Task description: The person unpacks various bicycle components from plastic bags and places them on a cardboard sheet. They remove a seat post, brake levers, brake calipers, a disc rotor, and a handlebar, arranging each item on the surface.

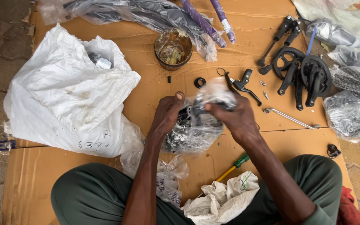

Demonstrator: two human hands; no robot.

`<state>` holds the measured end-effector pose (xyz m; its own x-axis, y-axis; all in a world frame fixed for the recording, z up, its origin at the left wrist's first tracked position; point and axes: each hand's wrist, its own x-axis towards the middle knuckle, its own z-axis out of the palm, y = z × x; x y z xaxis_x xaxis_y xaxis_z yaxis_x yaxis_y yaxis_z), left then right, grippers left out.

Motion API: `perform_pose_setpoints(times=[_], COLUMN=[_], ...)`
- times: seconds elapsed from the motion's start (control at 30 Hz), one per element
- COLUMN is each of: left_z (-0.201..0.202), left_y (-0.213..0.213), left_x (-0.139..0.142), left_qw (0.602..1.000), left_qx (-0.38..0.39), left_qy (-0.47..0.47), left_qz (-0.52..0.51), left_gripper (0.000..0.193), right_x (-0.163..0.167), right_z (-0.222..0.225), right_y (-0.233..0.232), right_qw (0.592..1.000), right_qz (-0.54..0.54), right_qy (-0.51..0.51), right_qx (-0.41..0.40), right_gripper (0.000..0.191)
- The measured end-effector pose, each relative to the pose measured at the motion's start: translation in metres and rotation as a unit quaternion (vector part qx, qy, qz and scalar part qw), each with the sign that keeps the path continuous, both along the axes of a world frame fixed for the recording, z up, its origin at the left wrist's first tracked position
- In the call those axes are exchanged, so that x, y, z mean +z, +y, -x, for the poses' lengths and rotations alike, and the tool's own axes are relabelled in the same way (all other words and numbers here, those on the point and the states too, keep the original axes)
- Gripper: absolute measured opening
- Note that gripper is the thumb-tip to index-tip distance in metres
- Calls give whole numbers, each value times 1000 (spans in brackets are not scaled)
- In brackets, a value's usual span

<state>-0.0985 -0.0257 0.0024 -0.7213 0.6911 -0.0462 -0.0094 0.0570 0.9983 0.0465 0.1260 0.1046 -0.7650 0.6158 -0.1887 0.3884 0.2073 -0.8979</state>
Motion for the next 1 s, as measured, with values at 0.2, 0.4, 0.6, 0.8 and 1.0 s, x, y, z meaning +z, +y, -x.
perform_pose_setpoints(times=[0.2, 0.4, 0.6, 0.8, 1.0], left_z=[11, 14, 16, 25, 27], left_y=[-5, -9, -10, -17, -18], left_x=[-11, 4, 18, 4, 1], left_qw=[994, 981, 981, 986, 982], left_qx=[-39, -173, -192, -88, -32], left_qy=[-28, -40, 6, 48, 25], left_qz=[101, 73, 39, 130, 183], left_gripper=[83, 72, 51, 46, 44], right_x=[-11, 10, 28, 10, -16], right_z=[-5, 27, 19, 18, 10], right_y=[-1, 4, 14, 17, 8], right_qw=[993, 930, 876, 885, 878], right_qz=[39, 255, 291, 344, 358], right_qy=[111, 232, 221, 203, 119], right_qx=[-31, -130, -314, -237, -295], right_gripper=[21, 14, 27, 23, 43])
